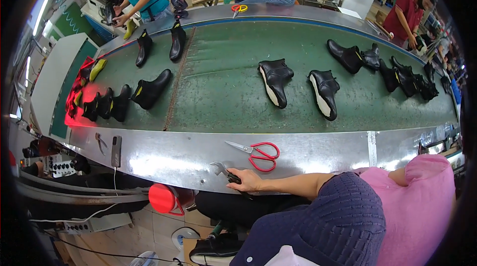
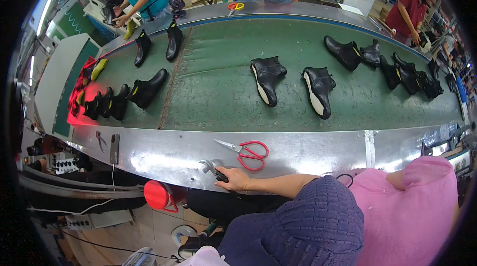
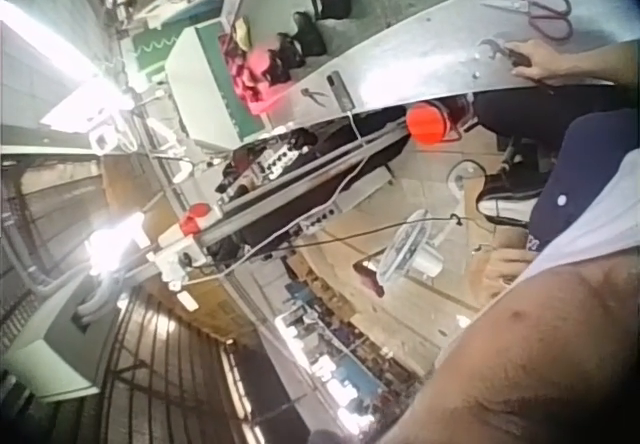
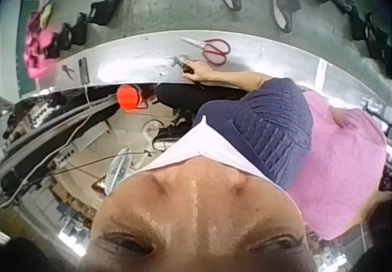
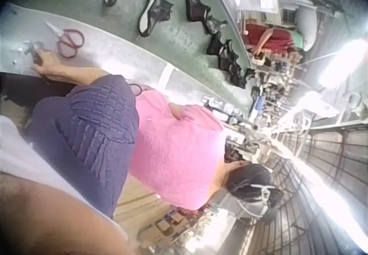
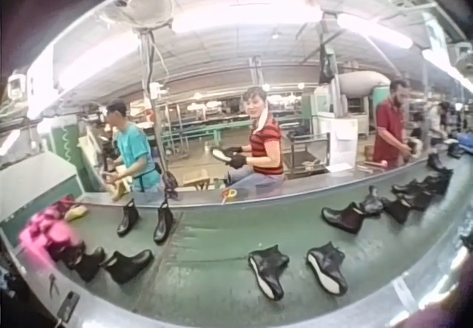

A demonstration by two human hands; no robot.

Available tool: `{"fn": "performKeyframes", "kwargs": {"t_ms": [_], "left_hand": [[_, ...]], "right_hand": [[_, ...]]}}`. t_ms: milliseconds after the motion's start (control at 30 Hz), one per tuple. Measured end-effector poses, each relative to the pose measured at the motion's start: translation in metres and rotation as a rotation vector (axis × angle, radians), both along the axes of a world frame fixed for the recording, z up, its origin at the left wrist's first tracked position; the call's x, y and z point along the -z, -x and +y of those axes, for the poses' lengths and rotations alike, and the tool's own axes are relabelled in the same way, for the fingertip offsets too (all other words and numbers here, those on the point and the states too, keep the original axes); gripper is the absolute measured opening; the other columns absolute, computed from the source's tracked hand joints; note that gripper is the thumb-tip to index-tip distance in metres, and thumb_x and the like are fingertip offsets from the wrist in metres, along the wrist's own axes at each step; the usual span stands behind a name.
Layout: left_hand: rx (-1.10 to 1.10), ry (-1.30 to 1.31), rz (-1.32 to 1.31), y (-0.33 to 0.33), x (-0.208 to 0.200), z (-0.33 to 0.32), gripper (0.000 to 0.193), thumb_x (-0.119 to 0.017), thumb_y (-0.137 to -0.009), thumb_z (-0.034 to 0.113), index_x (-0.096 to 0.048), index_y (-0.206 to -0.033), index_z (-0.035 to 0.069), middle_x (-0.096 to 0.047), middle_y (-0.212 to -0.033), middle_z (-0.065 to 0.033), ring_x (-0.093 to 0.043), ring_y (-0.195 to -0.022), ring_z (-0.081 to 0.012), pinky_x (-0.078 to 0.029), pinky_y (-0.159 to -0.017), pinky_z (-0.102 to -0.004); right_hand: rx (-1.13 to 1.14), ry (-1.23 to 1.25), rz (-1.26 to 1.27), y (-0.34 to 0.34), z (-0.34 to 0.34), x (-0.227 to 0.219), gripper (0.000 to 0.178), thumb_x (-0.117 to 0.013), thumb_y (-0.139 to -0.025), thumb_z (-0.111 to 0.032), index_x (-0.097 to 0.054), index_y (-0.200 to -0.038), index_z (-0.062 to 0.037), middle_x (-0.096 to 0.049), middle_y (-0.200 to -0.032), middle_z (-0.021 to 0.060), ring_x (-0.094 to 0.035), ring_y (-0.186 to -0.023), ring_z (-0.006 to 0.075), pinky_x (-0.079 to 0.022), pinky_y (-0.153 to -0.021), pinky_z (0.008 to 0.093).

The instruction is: Trimming excess material and inspecting the assembly of shoes on a production line.

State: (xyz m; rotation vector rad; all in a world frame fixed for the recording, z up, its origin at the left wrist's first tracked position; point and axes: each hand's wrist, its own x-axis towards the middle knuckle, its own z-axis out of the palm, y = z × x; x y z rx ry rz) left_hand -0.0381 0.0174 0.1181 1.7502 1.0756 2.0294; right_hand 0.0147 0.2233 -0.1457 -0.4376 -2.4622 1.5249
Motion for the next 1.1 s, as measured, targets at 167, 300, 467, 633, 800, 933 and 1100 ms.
{"fn": "performKeyframes", "kwargs": {"t_ms": [167, 300, 467, 633, 800, 933, 1100], "left_hand": [[0.044, 0.007, 0.007, 0.005, -0.003, -0.005, 0.020, -0.048, -0.096, 0.026, -0.051, -0.104, 0.007, -0.057, -0.093, -0.0208, -0.057, -0.084, -0.0336, -0.050, -0.078, -0.0471], [0.073, 0.005, 0.012, 0.004, -0.005, -0.007, 0.019, -0.048, -0.096, 0.026, -0.052, -0.102, 0.008, -0.058, -0.090, -0.0204, -0.058, -0.081, -0.0334, -0.051, -0.077, -0.0470], [0.118, -0.005, 0.023, 0.003, -0.007, -0.006, 0.017, -0.049, -0.096, 0.026, -0.053, -0.099, 0.009, -0.059, -0.087, -0.0199, -0.058, -0.078, -0.0330, -0.051, -0.075, -0.0468], [0.144, 0.000, 0.030, -0.002, -0.010, -0.008, 0.017, -0.050, -0.096, 0.026, -0.054, -0.096, 0.010, -0.059, -0.084, -0.0195, -0.058, -0.075, -0.0327, -0.052, -0.074, -0.0466], [0.160, 0.003, 0.048, -0.010, -0.014, -0.016, 0.016, -0.051, -0.095, 0.026, -0.055, -0.093, 0.011, -0.060, -0.080, -0.0190, -0.059, -0.072, -0.0324, -0.052, -0.072, -0.0465], [0.193, 0.012, 0.064, -0.021, -0.023, -0.024, 0.016, -0.052, -0.095, 0.026, -0.056, -0.090, 0.012, -0.060, -0.078, -0.0187, -0.059, -0.069, -0.0321, -0.052, -0.071, -0.0463], [0.287, 0.027, 0.101, -0.034, -0.042, -0.031, 0.017, -0.052, -0.095, 0.027, -0.057, -0.087, 0.013, -0.061, -0.075, -0.0182, -0.060, -0.066, -0.0318, -0.053, -0.069, -0.0462]], "right_hand": [[0.002, 0.014, 0.020, 0.002, 0.000, -0.002, 0.060, -0.068, -0.081, -0.042, -0.049, -0.126, -0.0083, -0.063, -0.077, 0.0185, -0.062, -0.070, 0.0387, -0.046, -0.061, 0.0437], [-0.020, 0.040, -0.059, 0.002, 0.000, -0.005, 0.061, -0.065, -0.082, -0.044, -0.048, -0.128, -0.0084, -0.064, -0.082, 0.0218, -0.062, -0.078, 0.0416, -0.048, -0.068, 0.0475], [0.009, 0.022, -0.012, 0.003, -0.001, -0.006, 0.060, -0.066, -0.081, -0.044, -0.049, -0.127, -0.0092, -0.063, -0.078, 0.0206, -0.061, -0.075, 0.0411, -0.047, -0.066, 0.0473], [-0.008, 0.030, -0.032, 0.004, -0.002, -0.004, 0.059, -0.066, -0.081, -0.044, -0.050, -0.127, -0.0091, -0.062, -0.077, 0.0200, -0.062, -0.075, 0.0405, -0.046, -0.065, 0.0467], [-0.029, 0.054, -0.039, 0.005, -0.003, -0.004, 0.060, -0.066, -0.081, -0.045, -0.050, -0.127, -0.0085, -0.063, -0.080, 0.0201, -0.063, -0.077, 0.0400, -0.047, -0.067, 0.0465], [0.000, 0.070, -0.073, 0.007, -0.003, -0.004, 0.063, -0.066, -0.080, -0.047, -0.050, -0.127, -0.0078, -0.066, -0.088, 0.0214, -0.063, -0.085, 0.0409, -0.049, -0.073, 0.0465], [0.001, 0.153, -0.094, 0.007, -0.006, -0.004, 0.063, -0.068, -0.081, -0.046, -0.051, -0.126, -0.0056, -0.067, -0.082, 0.0169, -0.065, -0.078, 0.0370, -0.050, -0.070, 0.0438]]}}
